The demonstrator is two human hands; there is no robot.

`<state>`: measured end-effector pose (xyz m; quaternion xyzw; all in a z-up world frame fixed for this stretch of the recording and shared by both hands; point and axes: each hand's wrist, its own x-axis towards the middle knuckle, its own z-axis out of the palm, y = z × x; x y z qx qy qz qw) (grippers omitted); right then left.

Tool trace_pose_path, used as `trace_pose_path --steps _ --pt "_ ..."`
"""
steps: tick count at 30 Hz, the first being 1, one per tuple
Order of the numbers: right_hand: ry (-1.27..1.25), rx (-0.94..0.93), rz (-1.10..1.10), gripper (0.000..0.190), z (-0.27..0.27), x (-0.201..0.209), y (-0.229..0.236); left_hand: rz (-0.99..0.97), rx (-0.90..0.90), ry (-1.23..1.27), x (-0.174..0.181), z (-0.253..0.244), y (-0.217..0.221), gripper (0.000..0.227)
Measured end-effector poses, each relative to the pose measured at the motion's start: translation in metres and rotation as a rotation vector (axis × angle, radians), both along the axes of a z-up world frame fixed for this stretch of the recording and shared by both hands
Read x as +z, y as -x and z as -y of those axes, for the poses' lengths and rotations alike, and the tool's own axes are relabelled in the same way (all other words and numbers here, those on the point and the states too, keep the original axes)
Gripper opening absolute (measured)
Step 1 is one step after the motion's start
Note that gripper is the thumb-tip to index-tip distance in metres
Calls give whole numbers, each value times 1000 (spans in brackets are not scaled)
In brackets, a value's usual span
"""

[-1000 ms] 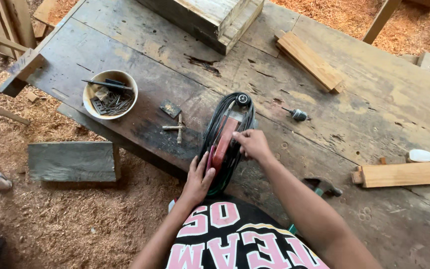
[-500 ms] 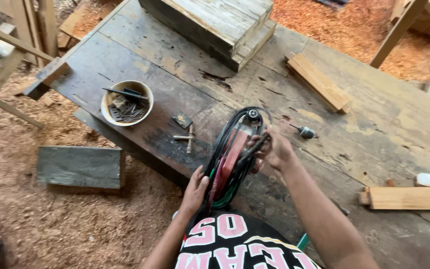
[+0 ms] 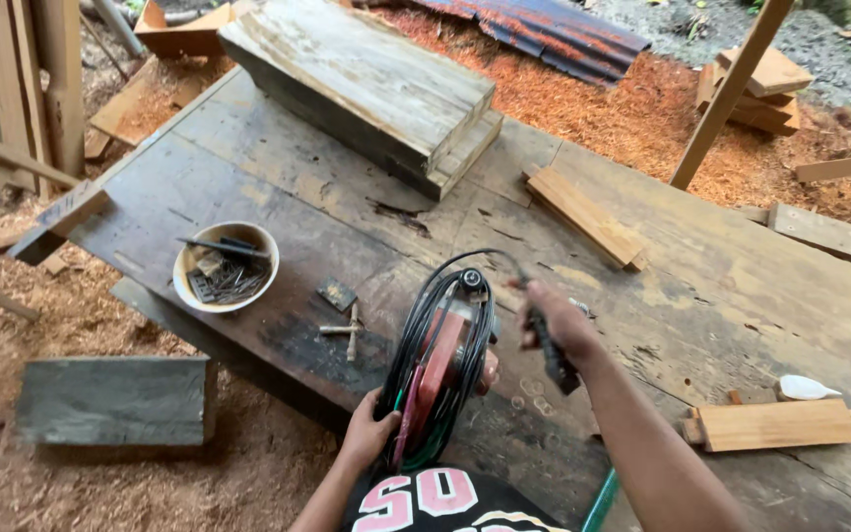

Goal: The person adjusts the settings on a handheld electric planer placed on a wooden workbench. They manipulate the adjustment knobs and levers on the tool's body to configure it for use.

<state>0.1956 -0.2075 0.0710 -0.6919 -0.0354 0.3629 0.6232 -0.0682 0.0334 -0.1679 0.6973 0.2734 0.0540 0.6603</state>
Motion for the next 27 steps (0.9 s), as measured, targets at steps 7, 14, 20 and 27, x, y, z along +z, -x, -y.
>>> trace_pose_path --steps 7,14,20,27 --pt "306 638 771 67 -85 -7 93 -6 26 203 0 -5 -12 60" --pt "-43 997 462 75 -84 -47 163 183 96 579 6 -14 28 46" --pt "-213 293 129 18 -2 -157 149 225 -33 564 6 -13 56 63" --pt "-95 323 -49 105 7 -195 187 19 -126 954 65 -27 46 93"
